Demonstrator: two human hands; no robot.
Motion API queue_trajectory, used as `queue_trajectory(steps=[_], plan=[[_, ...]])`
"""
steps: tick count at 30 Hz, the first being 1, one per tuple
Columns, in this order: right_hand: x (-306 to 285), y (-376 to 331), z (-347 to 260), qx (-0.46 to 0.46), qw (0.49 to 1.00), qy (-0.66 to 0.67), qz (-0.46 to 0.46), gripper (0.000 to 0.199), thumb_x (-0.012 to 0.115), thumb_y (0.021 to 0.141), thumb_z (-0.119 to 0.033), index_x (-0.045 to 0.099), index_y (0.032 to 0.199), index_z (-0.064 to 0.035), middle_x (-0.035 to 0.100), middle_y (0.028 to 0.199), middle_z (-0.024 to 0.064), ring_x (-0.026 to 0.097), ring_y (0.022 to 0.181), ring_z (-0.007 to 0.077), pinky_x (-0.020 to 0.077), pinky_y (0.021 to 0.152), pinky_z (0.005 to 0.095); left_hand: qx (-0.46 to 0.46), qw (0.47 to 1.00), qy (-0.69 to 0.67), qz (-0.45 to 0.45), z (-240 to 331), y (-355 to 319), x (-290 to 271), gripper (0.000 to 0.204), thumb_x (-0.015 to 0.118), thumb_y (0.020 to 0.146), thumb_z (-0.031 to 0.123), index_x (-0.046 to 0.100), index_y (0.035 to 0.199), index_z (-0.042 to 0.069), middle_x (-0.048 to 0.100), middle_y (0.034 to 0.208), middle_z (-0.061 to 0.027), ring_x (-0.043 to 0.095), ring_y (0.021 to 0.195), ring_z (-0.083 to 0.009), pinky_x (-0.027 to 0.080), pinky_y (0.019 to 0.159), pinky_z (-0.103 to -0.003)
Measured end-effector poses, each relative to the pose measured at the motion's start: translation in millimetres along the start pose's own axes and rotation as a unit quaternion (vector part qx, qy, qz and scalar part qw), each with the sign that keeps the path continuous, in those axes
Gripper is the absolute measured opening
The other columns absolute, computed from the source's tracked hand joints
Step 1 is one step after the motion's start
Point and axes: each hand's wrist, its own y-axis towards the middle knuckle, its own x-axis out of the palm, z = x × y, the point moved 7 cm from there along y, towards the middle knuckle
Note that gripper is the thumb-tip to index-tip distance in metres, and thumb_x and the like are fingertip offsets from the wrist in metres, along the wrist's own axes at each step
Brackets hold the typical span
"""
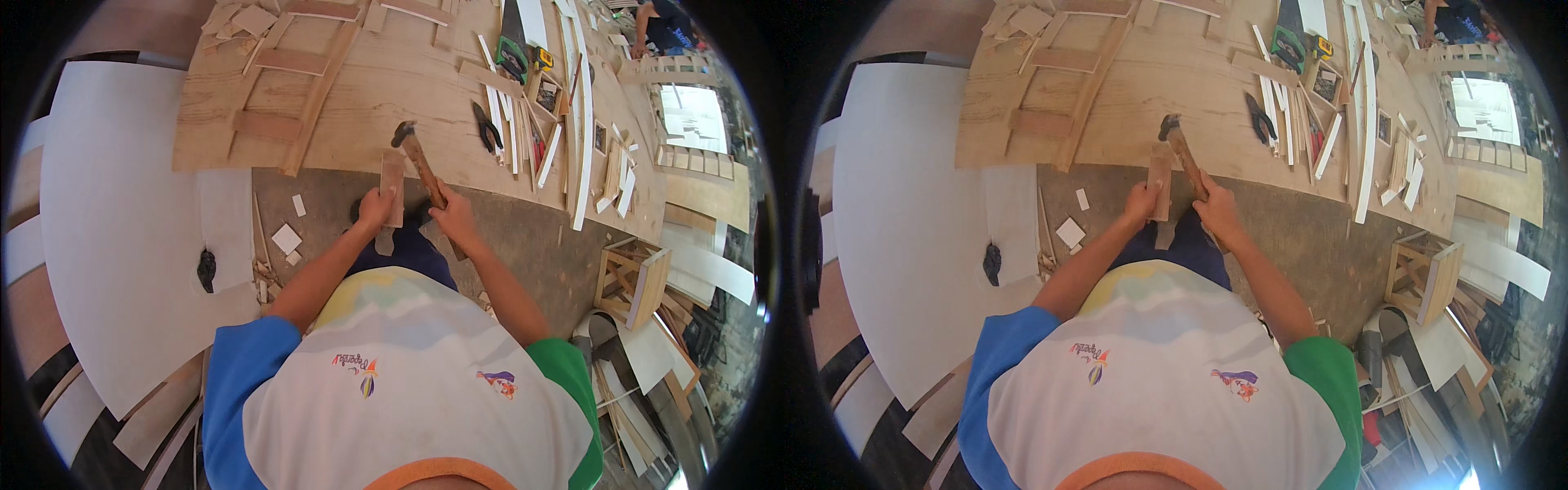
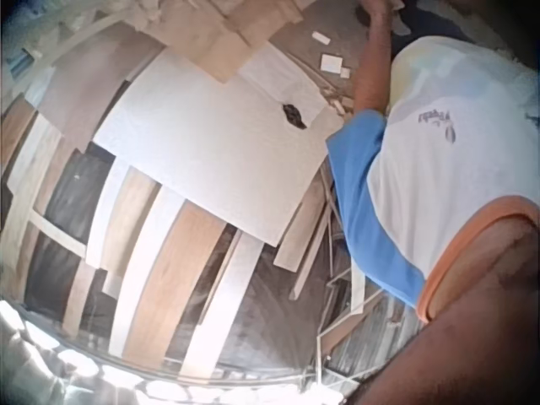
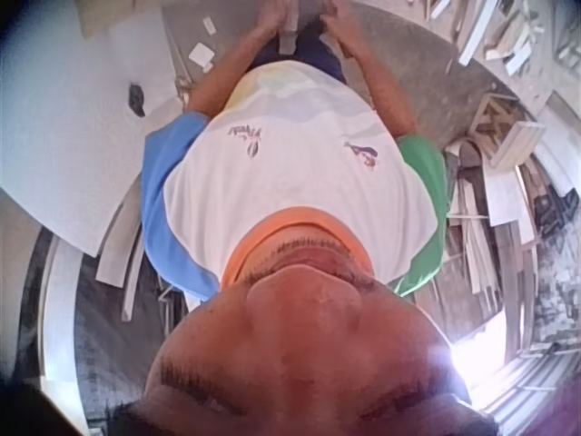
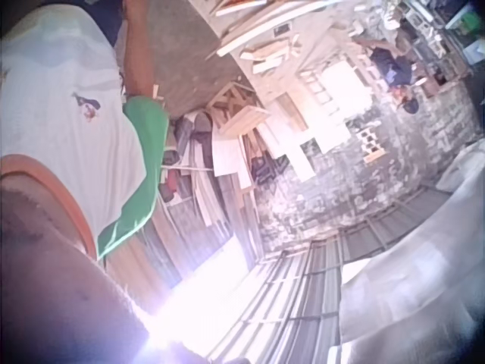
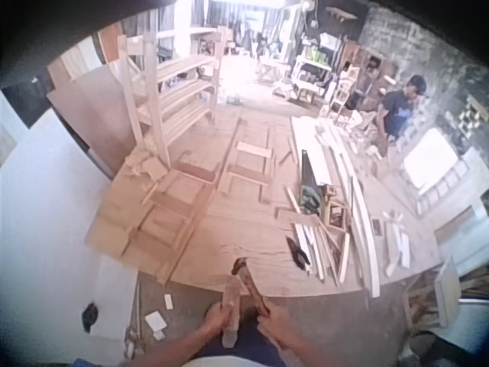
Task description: The person assembles a small wooden ladder by fitting rungs into side rails, using a hammer to tap them into place and pliers to adjust small fasteners.
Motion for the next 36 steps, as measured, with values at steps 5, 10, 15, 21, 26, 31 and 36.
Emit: queue_trajectory(steps=[5,10,15,21,26,31,36], plan=[[-27.3,-7.7,-37.4,0.056,0.994,0.083,0.044,0.073,0.065,0.073,-0.006,0.040,0.141,-0.0038,0.063,0.086,0.0283,0.063,0.079,0.0429,0.0513,0.071,0.0404,-0.032,0.999,-0.009,0.016,-0.7,-1.2,-3.8,0.046,0.056,0.091,0.038,0.060,0.110,-0.004,0.067,0.098,-0.0201,0.064,0.083,-0.0292,0.046,0.066,-0.039],[7.1,6.1,8.4,-0.084,0.986,-0.144,0.024,0.069,0.063,0.075,-0.007,0.041,0.140,-0.0060,0.062,0.080,0.0272,0.064,0.075,0.0396,0.0516,0.070,0.0406,-0.022,0.999,0.028,0.018,18.6,-13.7,-6.6,0.048,0.057,0.090,0.040,0.061,0.112,-0.003,0.066,0.097,-0.0188,0.064,0.086,-0.0304,0.049,0.073,-0.039],[-10.1,4.3,1.1,0.030,0.997,0.046,-0.052,0.069,0.062,0.074,-0.002,0.044,0.140,-0.0093,0.060,0.069,0.0154,0.060,0.054,0.0220,0.0480,0.052,0.0345,-0.007,0.999,0.043,0.023,11.8,-5.8,-10.1,0.049,0.057,0.091,0.041,0.061,0.112,-0.003,0.064,0.087,-0.0130,0.063,0.073,-0.0220,0.050,0.059,-0.036],[-18.5,32.5,26.8,0.054,0.984,0.162,0.045,0.069,0.061,0.074,0.000,0.044,0.140,-0.0087,0.058,0.065,0.0092,0.057,0.048,0.0151,0.0455,0.044,0.0308,0.043,0.996,-0.080,0.009,9.5,-5.8,-8.7,0.041,0.062,0.090,0.029,0.056,0.114,-0.003,0.063,0.098,-0.0139,0.062,0.088,-0.0192,0.050,0.074,-0.033],[-32.0,82.3,62.1,-0.020,0.988,-0.016,0.151,0.068,0.057,0.075,-0.002,0.043,0.140,-0.0114,0.062,0.075,0.0178,0.063,0.061,0.0265,0.0509,0.056,0.0371,0.062,0.984,-0.167,-0.027,62.0,-35.8,-14.8,0.038,0.067,0.084,0.013,0.050,0.115,-0.002,0.063,0.105,-0.0155,0.062,0.097,-0.0220,0.050,0.082,-0.033],[-30.2,118.1,64.2,-0.033,0.967,-0.200,0.156,0.075,0.053,0.077,0.003,0.033,0.146,-0.0203,0.057,0.097,0.0227,0.060,0.085,0.0402,0.0510,0.077,0.0477,0.095,0.954,-0.268,-0.098,80.7,-41.0,-20.9,0.047,0.066,0.083,0.009,0.042,0.122,0.001,0.062,0.105,-0.0159,0.065,0.095,-0.0249,0.052,0.083,-0.036],[-5.5,155.4,80.9,-0.048,0.938,-0.322,0.122,0.073,0.052,0.081,0.001,0.031,0.147,-0.0224,0.049,0.112,0.0224,0.053,0.102,0.0390,0.0485,0.085,0.0475,0.089,0.945,-0.296,-0.103,95.3,-44.5,-25.6,0.047,0.066,0.081,0.007,0.041,0.121,0.003,0.061,0.105,-0.0157,0.066,0.092,-0.0253,0.053,0.080,-0.036]])
